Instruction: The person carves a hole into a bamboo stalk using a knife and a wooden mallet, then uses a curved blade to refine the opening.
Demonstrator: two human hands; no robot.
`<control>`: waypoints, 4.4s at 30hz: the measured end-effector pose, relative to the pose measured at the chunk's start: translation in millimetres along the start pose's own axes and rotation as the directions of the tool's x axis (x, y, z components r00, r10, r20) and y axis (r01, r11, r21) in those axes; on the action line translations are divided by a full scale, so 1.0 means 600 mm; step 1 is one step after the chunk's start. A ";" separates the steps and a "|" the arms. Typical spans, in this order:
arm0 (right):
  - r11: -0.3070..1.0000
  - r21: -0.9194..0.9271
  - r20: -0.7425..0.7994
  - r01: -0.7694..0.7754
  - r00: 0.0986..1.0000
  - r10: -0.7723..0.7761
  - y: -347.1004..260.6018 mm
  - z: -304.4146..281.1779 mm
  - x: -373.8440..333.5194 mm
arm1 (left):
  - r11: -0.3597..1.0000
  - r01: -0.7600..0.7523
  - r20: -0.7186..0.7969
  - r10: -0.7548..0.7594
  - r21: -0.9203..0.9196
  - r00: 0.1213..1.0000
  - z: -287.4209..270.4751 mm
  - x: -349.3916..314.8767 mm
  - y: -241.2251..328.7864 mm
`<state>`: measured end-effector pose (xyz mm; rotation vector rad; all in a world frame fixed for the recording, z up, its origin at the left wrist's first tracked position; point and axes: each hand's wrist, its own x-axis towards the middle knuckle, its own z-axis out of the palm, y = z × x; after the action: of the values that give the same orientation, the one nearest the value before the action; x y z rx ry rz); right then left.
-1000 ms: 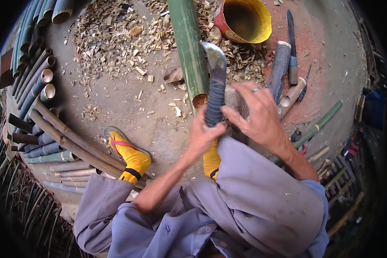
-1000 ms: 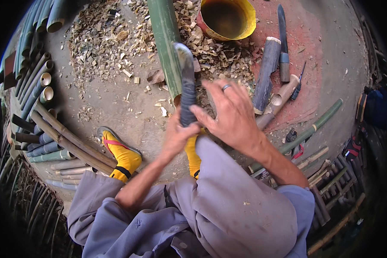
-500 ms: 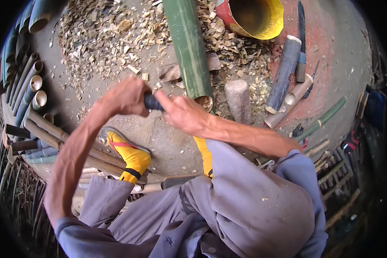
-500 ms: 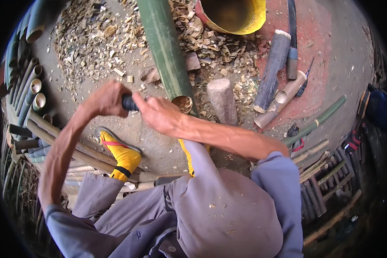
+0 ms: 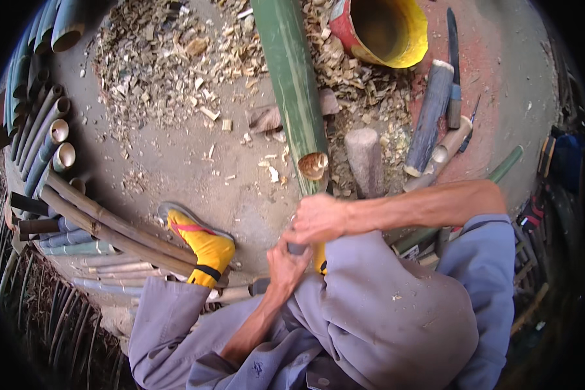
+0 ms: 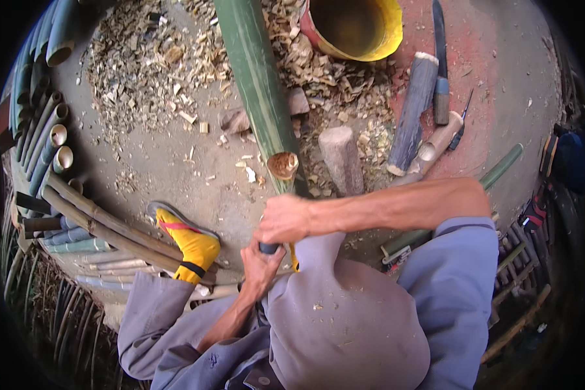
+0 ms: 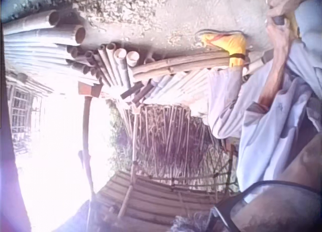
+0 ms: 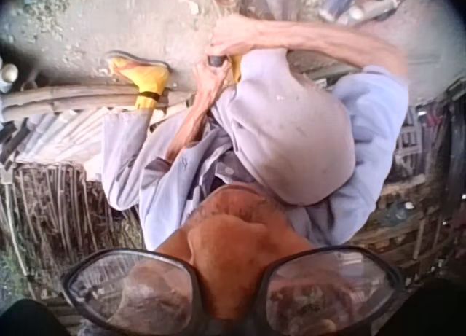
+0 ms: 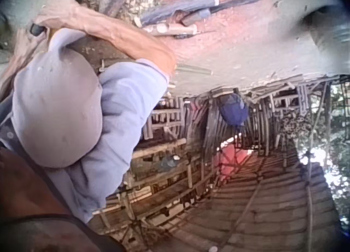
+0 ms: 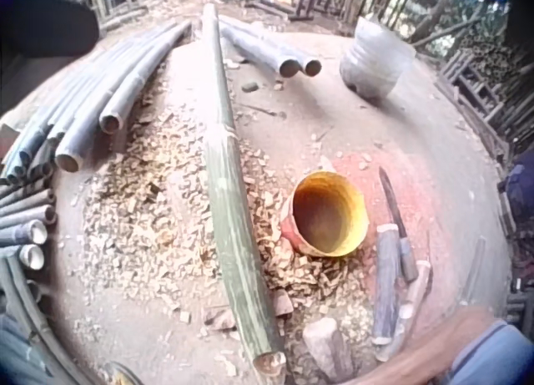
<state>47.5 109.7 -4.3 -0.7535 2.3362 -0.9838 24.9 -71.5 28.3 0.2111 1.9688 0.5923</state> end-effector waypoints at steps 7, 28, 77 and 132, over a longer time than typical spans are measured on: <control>0.941 0.062 -0.436 -0.332 0.840 0.324 0.019 -0.014 0.064 | 0.771 -0.399 -0.006 0.462 0.497 0.887 -0.151 0.123 0.011; 0.726 0.686 -0.728 -0.052 -0.060 0.683 -0.079 -0.080 -0.077 | 0.924 -0.258 0.173 0.216 0.281 0.961 -0.189 0.093 0.193; 0.738 0.220 0.127 -0.638 0.768 0.627 0.010 -0.091 -0.200 | 0.149 0.654 0.654 -0.062 -0.741 0.754 0.080 0.124 0.173; 0.606 -0.622 -0.237 -0.497 0.856 0.459 0.040 -0.152 -0.075 | -0.253 0.499 0.380 0.401 -0.829 0.834 0.096 0.147 0.134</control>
<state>16.6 197.3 44.1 -0.2709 2.7326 0.1098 26.3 50.7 -22.6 -0.7541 0.2470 1.7026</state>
